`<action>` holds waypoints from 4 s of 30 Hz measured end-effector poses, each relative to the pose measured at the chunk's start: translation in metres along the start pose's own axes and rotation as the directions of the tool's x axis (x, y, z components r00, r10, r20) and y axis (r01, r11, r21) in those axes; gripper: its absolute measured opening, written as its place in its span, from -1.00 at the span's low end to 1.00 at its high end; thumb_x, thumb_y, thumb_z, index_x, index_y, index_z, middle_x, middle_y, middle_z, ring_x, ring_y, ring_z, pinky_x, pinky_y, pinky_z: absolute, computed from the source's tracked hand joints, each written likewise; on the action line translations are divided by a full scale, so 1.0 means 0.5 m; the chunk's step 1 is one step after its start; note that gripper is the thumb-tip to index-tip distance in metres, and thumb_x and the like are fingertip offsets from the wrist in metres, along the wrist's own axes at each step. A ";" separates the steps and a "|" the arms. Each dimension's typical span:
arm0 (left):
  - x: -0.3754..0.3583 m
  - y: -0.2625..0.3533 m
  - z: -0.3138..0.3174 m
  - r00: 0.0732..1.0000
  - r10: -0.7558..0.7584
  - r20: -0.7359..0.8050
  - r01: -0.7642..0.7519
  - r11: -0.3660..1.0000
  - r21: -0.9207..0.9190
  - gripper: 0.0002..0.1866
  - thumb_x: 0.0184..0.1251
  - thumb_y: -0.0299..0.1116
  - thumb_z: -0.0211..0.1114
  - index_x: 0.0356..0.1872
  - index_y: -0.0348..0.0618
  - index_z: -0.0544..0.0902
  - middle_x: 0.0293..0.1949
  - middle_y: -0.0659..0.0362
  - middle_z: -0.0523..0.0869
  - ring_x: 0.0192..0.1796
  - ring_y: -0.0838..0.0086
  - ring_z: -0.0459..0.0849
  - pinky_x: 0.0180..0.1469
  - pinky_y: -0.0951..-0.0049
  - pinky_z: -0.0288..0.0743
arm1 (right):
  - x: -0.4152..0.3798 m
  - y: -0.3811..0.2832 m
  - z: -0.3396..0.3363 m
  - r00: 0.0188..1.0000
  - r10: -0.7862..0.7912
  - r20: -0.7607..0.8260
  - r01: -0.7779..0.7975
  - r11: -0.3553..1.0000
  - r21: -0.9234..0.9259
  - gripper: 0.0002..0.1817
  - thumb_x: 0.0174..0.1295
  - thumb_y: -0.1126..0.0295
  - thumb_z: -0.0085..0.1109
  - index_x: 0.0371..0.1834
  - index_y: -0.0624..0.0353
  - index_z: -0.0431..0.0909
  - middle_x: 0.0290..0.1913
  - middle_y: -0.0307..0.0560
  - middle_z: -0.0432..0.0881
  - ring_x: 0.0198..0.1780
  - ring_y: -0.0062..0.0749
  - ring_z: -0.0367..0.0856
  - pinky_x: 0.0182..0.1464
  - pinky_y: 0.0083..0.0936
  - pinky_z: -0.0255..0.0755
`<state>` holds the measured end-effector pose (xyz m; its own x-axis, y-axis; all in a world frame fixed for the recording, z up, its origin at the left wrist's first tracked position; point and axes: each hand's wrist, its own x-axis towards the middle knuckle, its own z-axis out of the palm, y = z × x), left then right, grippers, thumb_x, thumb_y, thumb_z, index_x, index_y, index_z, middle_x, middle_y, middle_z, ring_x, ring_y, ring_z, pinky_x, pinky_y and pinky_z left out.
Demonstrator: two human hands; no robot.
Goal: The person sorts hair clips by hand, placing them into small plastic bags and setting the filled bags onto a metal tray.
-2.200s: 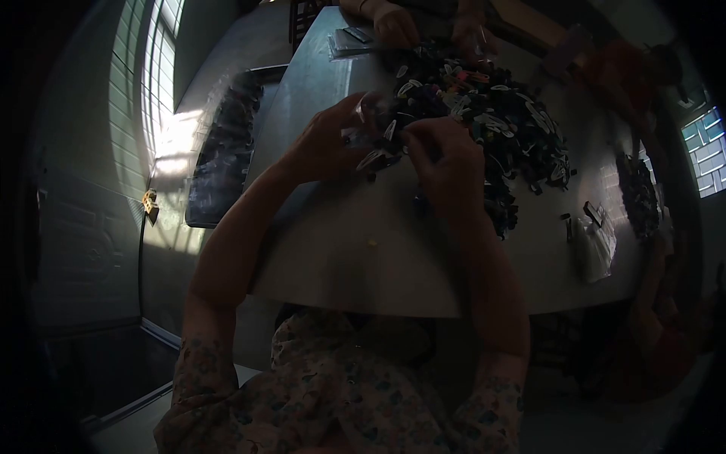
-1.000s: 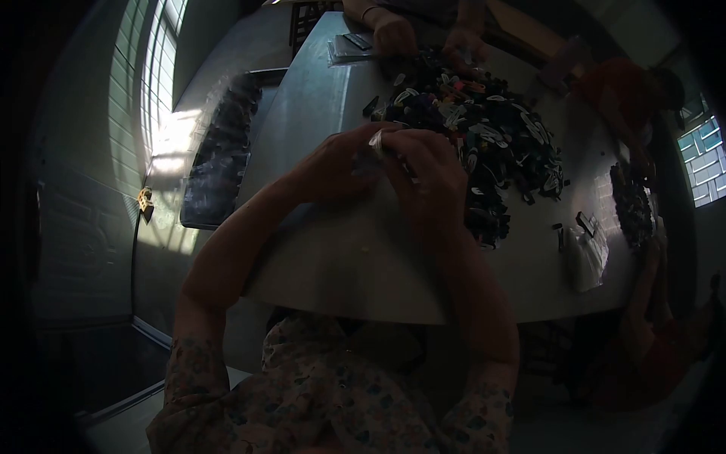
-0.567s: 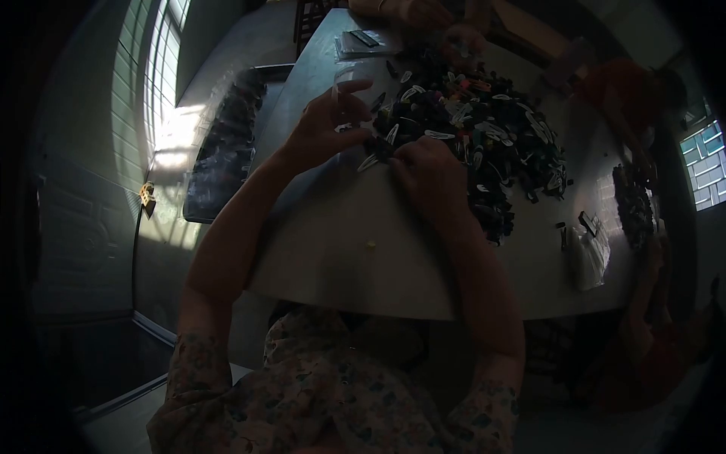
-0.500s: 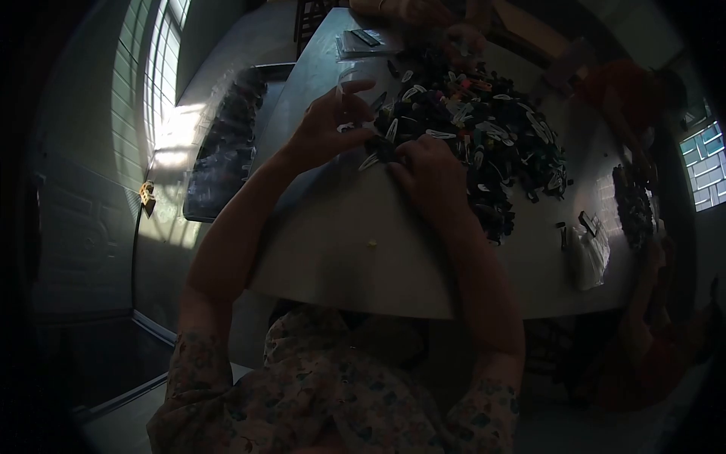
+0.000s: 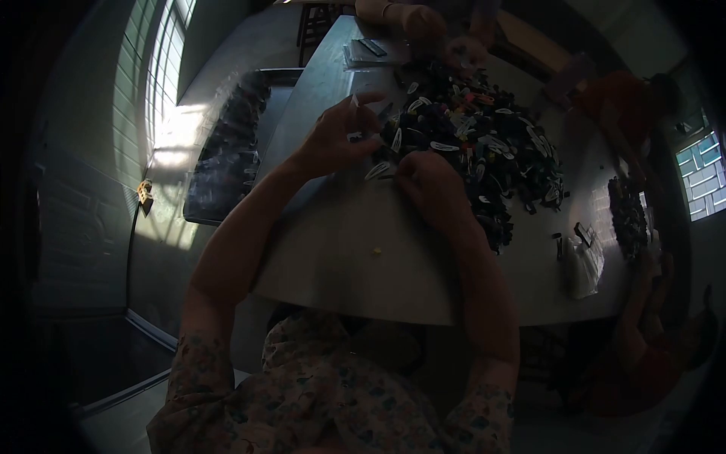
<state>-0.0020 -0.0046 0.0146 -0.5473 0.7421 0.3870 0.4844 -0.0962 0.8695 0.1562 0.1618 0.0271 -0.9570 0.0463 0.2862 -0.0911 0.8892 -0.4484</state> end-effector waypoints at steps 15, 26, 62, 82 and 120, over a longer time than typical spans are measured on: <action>-0.006 0.014 0.003 0.999 -0.012 0.030 0.013 1.000 -0.028 -0.28 0.14 -0.60 0.40 0.38 -0.25 0.36 -0.19 0.23 0.63 -0.08 0.57 0.66 0.15 0.46 0.56 | 0.003 -0.024 0.008 0.976 -0.214 -0.050 0.207 0.971 -0.121 -0.90 0.17 0.43 0.27 -0.26 0.11 0.61 -0.17 -0.08 0.59 -0.06 -0.14 0.57 0.00 -0.26 0.49; -0.024 0.051 0.026 0.985 -0.060 0.163 0.045 0.994 0.096 -0.27 0.12 -0.50 0.41 0.38 -0.11 0.36 -0.06 0.10 0.66 -0.05 0.42 0.68 0.06 0.37 0.59 | -0.010 -0.057 -0.079 0.923 -0.054 -0.382 0.154 0.959 0.236 -0.75 0.17 0.60 0.29 -0.08 0.13 0.68 -0.14 -0.10 0.60 -0.09 -0.21 0.61 -0.10 -0.35 0.55; -0.033 0.061 0.047 0.927 -0.014 0.376 0.127 0.952 -0.279 -0.33 0.19 -0.51 0.48 0.33 -0.19 0.39 0.14 0.16 0.59 0.13 0.49 0.59 0.24 0.36 0.51 | -0.010 0.003 -0.047 0.972 0.198 -0.124 -0.044 0.677 0.735 -0.82 0.26 0.47 0.28 -0.09 0.20 0.63 -0.07 -0.13 0.66 -0.13 -0.55 0.61 -0.01 -0.56 0.52; -0.018 0.065 0.049 0.987 -0.077 -0.141 0.026 0.943 -0.333 -0.89 0.33 -0.46 0.39 -0.20 -0.23 0.68 -0.37 0.28 0.70 -0.31 0.71 0.63 -0.28 0.64 0.54 | -0.006 0.004 -0.027 0.930 0.345 -0.125 -0.126 0.620 0.775 -0.87 0.36 0.45 0.26 -0.09 0.23 0.65 -0.26 -0.32 0.68 -0.23 -0.74 0.57 -0.18 -0.74 0.43; -0.419 -0.392 -0.228 0.625 -0.270 -0.733 0.761 0.419 0.494 -0.52 0.21 -0.47 0.27 0.16 -0.17 0.37 -0.02 -0.16 0.65 -0.14 -0.18 0.70 -0.12 -0.05 0.61 | -0.016 -0.101 0.045 0.988 -0.125 -0.091 0.136 0.983 0.126 -0.87 0.20 0.57 0.30 -0.20 0.18 0.64 -0.34 -0.06 0.64 -0.33 -0.26 0.68 -0.28 -0.46 0.53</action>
<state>-0.0602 -0.2170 -0.2020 -0.9728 0.0034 0.2316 0.1238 0.8526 0.5076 0.1625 0.1062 0.0285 -0.9090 -0.0237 0.4161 -0.2540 0.8229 -0.5082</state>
